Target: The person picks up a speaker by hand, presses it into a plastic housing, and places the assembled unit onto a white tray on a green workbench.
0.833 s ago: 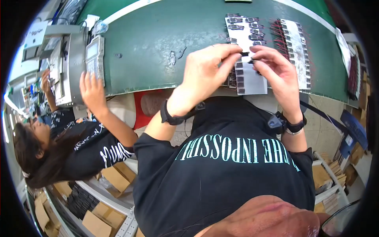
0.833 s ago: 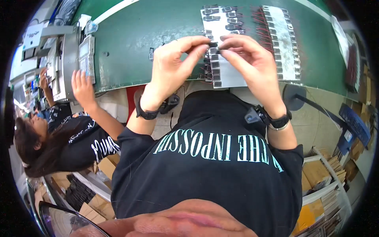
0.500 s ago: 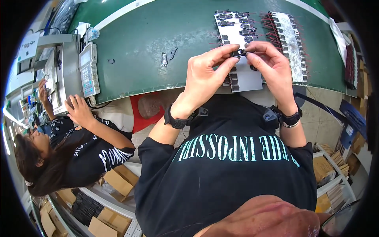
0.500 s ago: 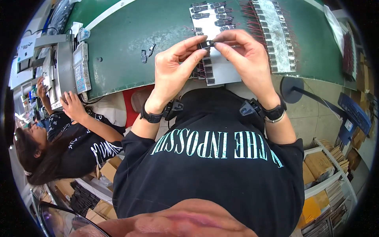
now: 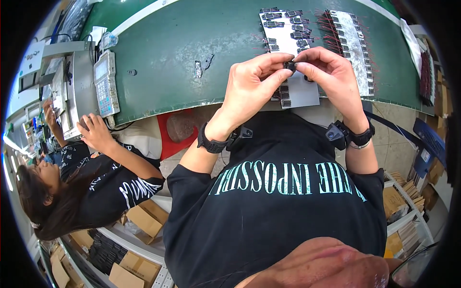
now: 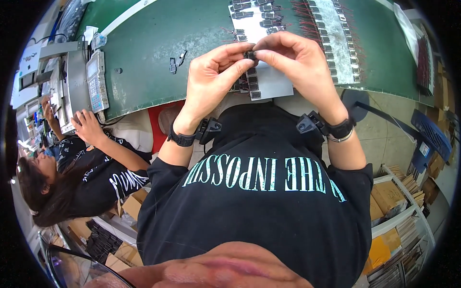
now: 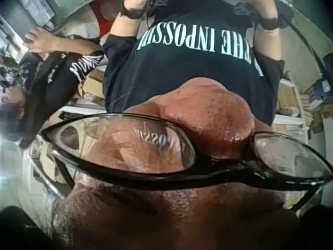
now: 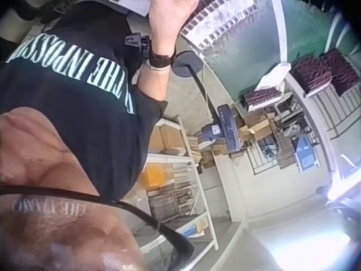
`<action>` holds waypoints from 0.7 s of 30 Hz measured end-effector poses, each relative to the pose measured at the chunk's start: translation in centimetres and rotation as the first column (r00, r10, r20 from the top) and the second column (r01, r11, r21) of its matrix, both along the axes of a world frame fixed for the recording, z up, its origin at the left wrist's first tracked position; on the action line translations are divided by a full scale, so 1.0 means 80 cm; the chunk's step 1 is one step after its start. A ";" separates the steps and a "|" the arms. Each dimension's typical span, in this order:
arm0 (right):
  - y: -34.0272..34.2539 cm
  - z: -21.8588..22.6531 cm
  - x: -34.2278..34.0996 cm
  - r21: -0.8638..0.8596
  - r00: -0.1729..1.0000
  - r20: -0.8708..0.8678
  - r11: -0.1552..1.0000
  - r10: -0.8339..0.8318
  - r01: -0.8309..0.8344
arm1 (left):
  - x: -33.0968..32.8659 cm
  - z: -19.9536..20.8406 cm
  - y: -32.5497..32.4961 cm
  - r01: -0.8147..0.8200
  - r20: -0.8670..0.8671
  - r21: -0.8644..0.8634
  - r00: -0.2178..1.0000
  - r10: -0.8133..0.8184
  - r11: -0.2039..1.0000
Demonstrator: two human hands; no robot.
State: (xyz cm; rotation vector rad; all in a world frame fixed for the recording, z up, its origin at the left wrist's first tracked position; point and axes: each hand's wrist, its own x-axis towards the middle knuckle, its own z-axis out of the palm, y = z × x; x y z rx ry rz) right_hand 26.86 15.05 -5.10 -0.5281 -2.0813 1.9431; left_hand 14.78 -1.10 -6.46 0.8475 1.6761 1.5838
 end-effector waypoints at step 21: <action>0.015 -0.010 -0.009 -0.127 0.972 0.072 0.969 0.222 -0.212 | 0.000 0.004 -0.001 -0.001 -0.095 -0.012 0.996 0.000 1.000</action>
